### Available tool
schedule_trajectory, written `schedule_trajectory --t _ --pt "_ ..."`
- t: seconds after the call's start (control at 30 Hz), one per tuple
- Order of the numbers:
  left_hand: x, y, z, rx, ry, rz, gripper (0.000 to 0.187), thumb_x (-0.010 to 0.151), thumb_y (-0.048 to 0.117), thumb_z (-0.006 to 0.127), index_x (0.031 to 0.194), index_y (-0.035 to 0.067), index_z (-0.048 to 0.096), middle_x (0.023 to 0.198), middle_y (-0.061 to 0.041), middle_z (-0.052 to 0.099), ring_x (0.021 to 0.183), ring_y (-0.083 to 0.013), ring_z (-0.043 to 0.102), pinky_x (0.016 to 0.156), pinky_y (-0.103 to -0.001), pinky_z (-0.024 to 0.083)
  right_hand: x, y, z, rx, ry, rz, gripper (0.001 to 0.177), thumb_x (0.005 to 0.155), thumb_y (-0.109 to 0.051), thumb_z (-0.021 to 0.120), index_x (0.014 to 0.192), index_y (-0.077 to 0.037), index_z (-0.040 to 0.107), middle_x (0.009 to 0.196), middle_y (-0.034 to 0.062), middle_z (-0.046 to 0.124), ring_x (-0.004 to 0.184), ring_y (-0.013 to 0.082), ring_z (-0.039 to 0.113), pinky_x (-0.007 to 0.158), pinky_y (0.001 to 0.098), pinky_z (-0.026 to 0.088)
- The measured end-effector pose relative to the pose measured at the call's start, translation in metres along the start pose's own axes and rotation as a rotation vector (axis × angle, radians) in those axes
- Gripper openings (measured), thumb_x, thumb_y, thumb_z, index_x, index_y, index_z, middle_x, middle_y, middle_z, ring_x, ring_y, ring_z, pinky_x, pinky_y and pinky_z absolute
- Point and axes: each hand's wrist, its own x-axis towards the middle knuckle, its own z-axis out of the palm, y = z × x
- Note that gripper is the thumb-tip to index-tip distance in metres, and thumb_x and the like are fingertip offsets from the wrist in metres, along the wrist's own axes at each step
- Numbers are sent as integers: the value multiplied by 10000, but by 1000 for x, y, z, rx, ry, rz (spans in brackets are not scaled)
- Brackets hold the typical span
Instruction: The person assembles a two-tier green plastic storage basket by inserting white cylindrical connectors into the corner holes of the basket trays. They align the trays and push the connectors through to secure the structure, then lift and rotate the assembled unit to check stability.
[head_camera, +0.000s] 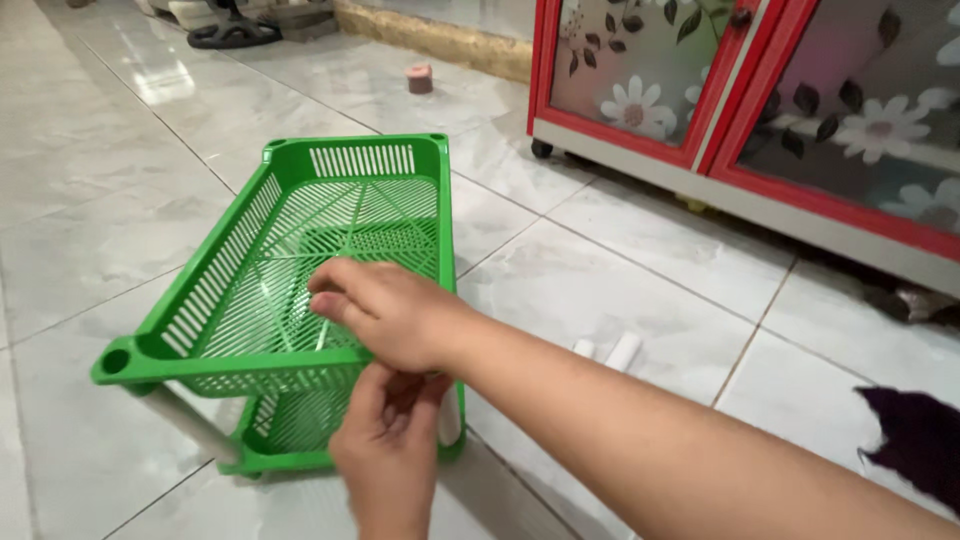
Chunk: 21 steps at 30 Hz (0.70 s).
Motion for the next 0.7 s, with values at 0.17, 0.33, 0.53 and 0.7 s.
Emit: schedule_trajectory --t 0.17,0.33,0.53,0.7 --pt "8 0 2 17 30 -18 427 814 -96 723 1229 -38 640 970 -103 778 876 -129 759 805 -283 629 13 -10 -9 92 -29 109 398 1030 -405 522 1232 -82 636 1141 180 726 1085 359 694 908 444 551" --pt "17 -3 -8 70 -2 -124 505 774 -111 745 1259 -22 639 961 -131 771 870 -151 754 808 -307 625 33 -19 -18 -81 205 -183 391 1077 -421 513 1246 -93 644 1252 173 706 1245 387 617 1043 453 495" --pt "20 1 -4 76 12 -147 510 761 -102 756 1241 -34 600 935 -144 758 827 -156 749 766 -315 618 16 -4 1 45 348 -179 542 1106 -491 409 1430 -73 528 1423 206 572 1383 378 508 1186 446 426" --pt "16 17 -3 114 15 -191 456 790 -77 746 1219 -34 595 967 -145 756 855 -141 732 793 -291 606 15 1 10 -32 268 -159 533 1101 -474 458 1414 -54 558 1428 221 606 1399 400 510 1121 467 429"
